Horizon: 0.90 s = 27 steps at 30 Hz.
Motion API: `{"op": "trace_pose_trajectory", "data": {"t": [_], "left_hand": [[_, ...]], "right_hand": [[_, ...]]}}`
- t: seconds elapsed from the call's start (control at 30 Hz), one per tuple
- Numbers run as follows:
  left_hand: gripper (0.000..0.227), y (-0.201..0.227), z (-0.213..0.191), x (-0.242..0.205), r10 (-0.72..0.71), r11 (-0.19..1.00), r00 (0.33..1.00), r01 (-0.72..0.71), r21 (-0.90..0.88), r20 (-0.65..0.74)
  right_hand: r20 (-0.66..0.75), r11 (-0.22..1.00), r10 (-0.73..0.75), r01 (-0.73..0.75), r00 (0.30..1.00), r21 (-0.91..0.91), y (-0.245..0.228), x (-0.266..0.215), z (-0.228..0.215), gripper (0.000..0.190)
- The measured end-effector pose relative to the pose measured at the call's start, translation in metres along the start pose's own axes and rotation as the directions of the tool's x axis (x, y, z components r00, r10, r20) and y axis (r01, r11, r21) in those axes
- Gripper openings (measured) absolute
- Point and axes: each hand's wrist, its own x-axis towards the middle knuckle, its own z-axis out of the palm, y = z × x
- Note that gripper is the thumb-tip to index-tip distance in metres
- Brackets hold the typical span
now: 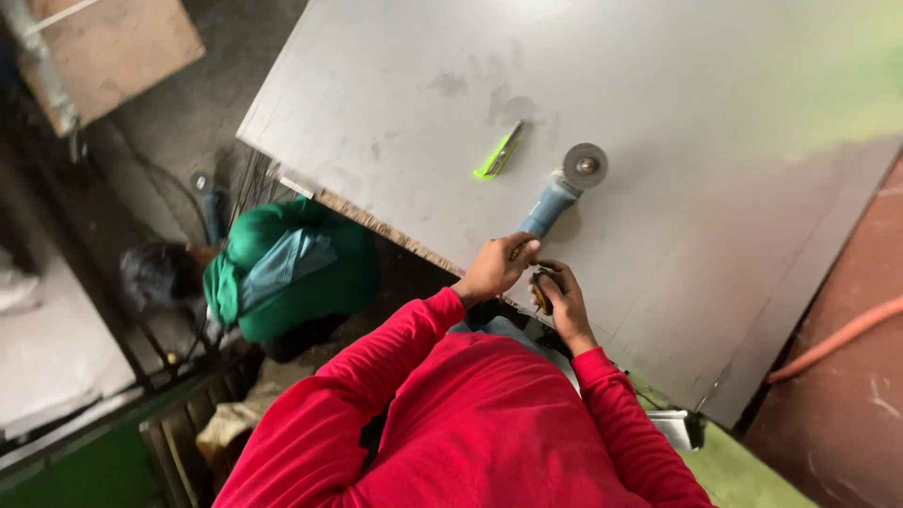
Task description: The person measures a large sheet of metal on a workbench using a tape measure and a pencil. They mark the metal at specific intervals while another person works in the background. The person repeatedly extends the tape measure and marks the surface.
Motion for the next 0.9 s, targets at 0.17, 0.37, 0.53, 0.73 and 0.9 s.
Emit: {"op": "trace_pose_trajectory", "data": {"t": [0.17, 0.37, 0.53, 0.73, 0.9], "left_hand": [[0.058, -0.007, -0.012, -0.038, -0.159, 0.977, 0.987, 0.160, -0.140, 0.022], [0.030, -0.036, -0.017, -0.083, -0.231, 0.973, 0.915, 0.212, -0.095, -0.330], [0.043, -0.060, -0.030, -0.129, -0.374, 0.927, 0.875, 0.348, -0.137, -0.308], [0.054, -0.136, -0.042, -0.159, -0.585, 0.793, 0.779, 0.607, 0.040, -0.226], [0.047, -0.229, -0.079, -0.162, -0.634, 0.706, 0.745, 0.667, 0.237, -0.209]], "right_hand": [[0.066, 0.981, 0.158, -0.164, 0.985, 0.108, 0.027, 0.006, 0.006, 0.026], [0.214, 0.971, 0.231, -0.239, 0.949, 0.012, 0.038, 0.001, 0.017, 0.025], [0.241, 0.962, 0.269, -0.246, 0.932, -0.121, 0.061, 0.014, 0.017, 0.025], [0.201, 0.958, 0.264, -0.233, 0.943, -0.166, 0.043, 0.009, 0.032, 0.028], [0.127, 0.946, 0.303, -0.282, 0.945, -0.160, 0.042, 0.013, 0.037, 0.029]]}}
